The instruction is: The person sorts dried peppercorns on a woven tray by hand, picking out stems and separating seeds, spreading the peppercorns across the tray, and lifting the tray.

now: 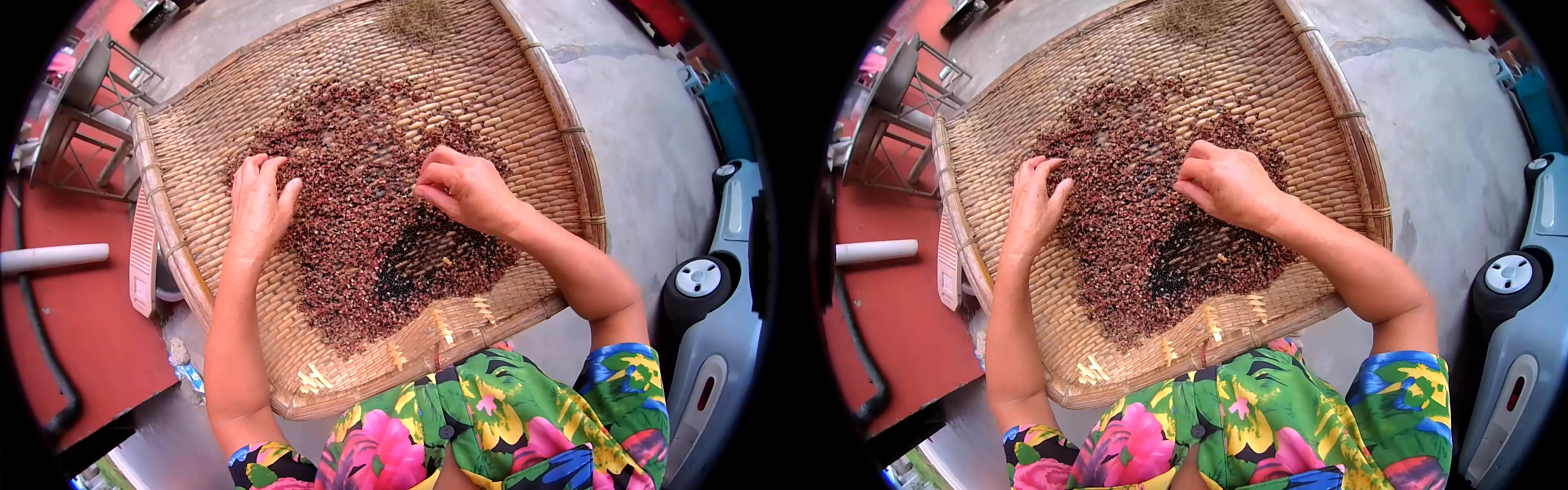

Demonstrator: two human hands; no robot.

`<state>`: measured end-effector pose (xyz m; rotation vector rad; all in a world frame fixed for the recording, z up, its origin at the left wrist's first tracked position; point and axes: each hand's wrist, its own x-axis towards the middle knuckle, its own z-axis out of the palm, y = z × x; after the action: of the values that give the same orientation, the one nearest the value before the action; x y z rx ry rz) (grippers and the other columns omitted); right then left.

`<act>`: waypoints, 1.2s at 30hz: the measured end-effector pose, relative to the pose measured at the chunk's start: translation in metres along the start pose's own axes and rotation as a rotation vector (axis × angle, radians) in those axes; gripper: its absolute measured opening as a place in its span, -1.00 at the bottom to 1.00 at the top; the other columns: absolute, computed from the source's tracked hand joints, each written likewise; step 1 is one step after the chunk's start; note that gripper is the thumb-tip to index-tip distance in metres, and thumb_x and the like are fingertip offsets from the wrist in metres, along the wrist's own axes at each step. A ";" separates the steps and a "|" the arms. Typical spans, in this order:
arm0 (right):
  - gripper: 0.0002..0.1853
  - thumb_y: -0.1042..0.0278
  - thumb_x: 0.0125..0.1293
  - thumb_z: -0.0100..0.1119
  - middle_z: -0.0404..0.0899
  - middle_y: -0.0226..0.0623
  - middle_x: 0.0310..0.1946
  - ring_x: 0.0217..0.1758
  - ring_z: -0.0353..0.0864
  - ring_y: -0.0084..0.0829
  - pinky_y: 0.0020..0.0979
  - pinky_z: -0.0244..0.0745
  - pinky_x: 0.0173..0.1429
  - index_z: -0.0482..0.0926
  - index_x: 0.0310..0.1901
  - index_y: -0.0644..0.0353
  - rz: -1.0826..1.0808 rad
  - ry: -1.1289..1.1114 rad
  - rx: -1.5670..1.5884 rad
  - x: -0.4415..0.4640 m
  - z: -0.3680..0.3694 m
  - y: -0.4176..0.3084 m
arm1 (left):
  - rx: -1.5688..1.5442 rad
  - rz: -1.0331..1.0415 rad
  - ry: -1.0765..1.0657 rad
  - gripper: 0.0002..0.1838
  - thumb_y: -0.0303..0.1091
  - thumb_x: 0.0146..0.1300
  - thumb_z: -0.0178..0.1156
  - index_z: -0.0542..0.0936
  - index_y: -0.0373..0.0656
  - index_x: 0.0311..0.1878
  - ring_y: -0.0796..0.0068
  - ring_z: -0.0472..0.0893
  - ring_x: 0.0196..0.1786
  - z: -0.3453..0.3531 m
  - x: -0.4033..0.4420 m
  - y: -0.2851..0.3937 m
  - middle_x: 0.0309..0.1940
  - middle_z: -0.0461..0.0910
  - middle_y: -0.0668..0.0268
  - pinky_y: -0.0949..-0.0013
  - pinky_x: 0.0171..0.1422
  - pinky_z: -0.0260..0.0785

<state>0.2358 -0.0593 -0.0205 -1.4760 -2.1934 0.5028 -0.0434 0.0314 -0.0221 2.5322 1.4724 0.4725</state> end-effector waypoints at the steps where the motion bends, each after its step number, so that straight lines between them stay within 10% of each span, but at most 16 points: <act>1: -0.86 0.29 0.14 0.20 0.48 -0.31 -0.34 -0.31 0.55 -0.24 -0.28 0.48 -0.26 0.53 -0.36 0.15 0.018 0.086 -0.012 0.002 -0.005 0.001 | -0.032 -0.004 -0.008 -0.61 -0.29 0.12 0.21 0.46 -0.23 0.01 0.04 0.35 0.13 -0.003 -0.001 0.003 0.03 0.38 0.00 0.18 0.24 0.18; 11: -0.83 0.36 0.12 0.22 0.44 -0.22 -0.32 -0.25 0.51 -0.29 -0.33 0.45 -0.15 0.49 -0.29 0.21 0.178 0.341 0.112 0.024 -0.025 0.032 | -0.181 0.115 0.023 -0.62 -0.31 0.08 0.24 0.46 -0.24 -0.04 0.04 0.37 0.07 -0.013 -0.004 0.021 -0.03 0.39 0.02 0.16 0.18 0.24; 19: -0.10 0.01 0.05 0.30 0.10 0.19 0.22 0.34 0.06 0.00 -0.20 0.05 0.40 0.04 0.26 0.39 0.242 0.557 -0.438 0.114 -0.033 0.115 | -0.199 0.055 -0.009 -0.63 -0.29 0.14 0.18 0.46 -0.24 -0.01 0.06 0.37 0.13 -0.021 -0.004 0.019 0.04 0.39 0.02 0.22 0.25 0.19; 26: -0.35 0.42 0.16 0.13 0.10 0.13 0.24 0.31 0.13 0.04 -0.18 0.16 0.33 0.08 0.26 0.27 0.253 0.570 -0.243 0.175 -0.006 0.134 | -0.215 0.064 -0.003 -0.64 -0.31 0.13 0.19 0.47 -0.24 -0.01 0.07 0.39 0.12 -0.024 -0.001 0.019 0.03 0.40 0.02 0.24 0.23 0.21; 36: -0.80 0.33 0.25 -0.02 0.49 -0.18 -0.18 -0.11 0.53 -0.21 -0.23 0.46 0.00 0.55 -0.17 0.14 0.321 0.323 -0.280 0.142 -0.069 0.105 | -0.235 0.072 0.009 -0.65 -0.32 0.14 0.18 0.48 -0.25 -0.02 0.08 0.40 0.11 -0.027 -0.001 0.018 0.01 0.42 0.04 0.24 0.21 0.23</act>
<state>0.3077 0.1143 0.0047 -1.9206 -1.8370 0.0437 -0.0386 0.0212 0.0081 2.4062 1.2496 0.6282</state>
